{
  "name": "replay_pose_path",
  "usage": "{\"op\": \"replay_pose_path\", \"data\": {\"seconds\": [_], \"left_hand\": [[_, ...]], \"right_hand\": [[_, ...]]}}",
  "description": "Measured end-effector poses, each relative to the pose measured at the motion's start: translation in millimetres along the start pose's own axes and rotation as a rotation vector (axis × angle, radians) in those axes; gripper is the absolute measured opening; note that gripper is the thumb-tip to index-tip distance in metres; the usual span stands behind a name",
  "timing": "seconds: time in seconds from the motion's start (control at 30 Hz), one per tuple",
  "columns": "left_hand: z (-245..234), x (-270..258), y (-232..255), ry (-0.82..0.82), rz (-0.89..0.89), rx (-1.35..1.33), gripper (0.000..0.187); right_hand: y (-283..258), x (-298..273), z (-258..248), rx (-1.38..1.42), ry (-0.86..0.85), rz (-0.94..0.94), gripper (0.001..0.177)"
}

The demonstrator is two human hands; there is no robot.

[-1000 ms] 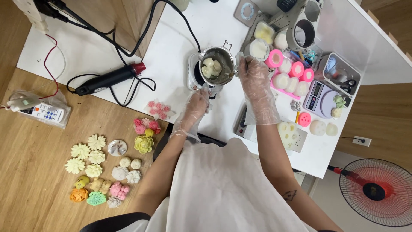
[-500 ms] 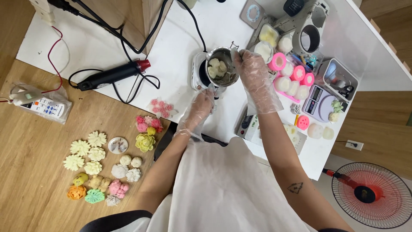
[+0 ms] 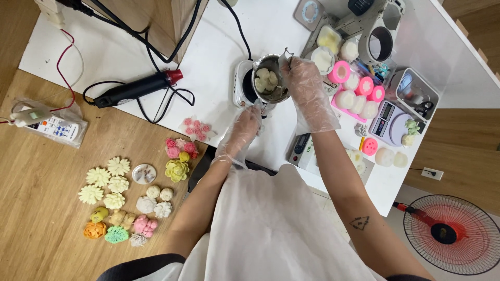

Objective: Pouring melted wax into flower-shaped silicone molds and preparing wax chunks for melting.

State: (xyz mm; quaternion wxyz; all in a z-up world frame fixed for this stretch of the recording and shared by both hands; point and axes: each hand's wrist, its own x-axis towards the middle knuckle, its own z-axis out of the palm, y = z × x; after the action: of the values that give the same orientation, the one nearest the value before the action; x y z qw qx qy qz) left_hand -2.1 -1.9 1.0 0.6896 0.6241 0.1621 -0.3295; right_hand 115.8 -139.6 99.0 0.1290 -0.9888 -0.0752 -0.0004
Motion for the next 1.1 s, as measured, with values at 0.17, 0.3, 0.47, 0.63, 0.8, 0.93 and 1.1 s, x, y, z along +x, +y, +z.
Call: {"op": "replay_pose_path", "data": {"seconds": [0.17, 0.3, 0.47, 0.63, 0.8, 0.93, 1.1], "left_hand": [[1, 2, 0, 0.014, -0.016, 0.026, 0.056], [0, -5, 7, 0.026, -0.024, 0.011, 0.055], [-1, -4, 6, 0.025, -0.010, -0.048, 0.051], [-2, -7, 11, 0.017, -0.025, -0.023, 0.053], [0, -7, 7, 0.049, 0.015, -0.021, 0.052], [0, 0, -1, 0.053, 0.039, 0.014, 0.053], [-1, -8, 10, 0.047, 0.017, 0.008, 0.052]], "right_hand": [[11, 3, 9, 0.060, 0.050, -0.041, 0.033], [-13, 4, -15, 0.136, 0.025, 0.030, 0.036], [1, 4, -6, 0.112, 0.041, -0.003, 0.039], [3, 0, -2, 0.059, -0.043, 0.004, 0.041], [8, -3, -2, 0.387, -0.104, 0.109, 0.035], [14, -1, -4, 0.477, -0.062, 0.085, 0.034], [13, 2, -10, 0.253, -0.102, 0.080, 0.041]]}}
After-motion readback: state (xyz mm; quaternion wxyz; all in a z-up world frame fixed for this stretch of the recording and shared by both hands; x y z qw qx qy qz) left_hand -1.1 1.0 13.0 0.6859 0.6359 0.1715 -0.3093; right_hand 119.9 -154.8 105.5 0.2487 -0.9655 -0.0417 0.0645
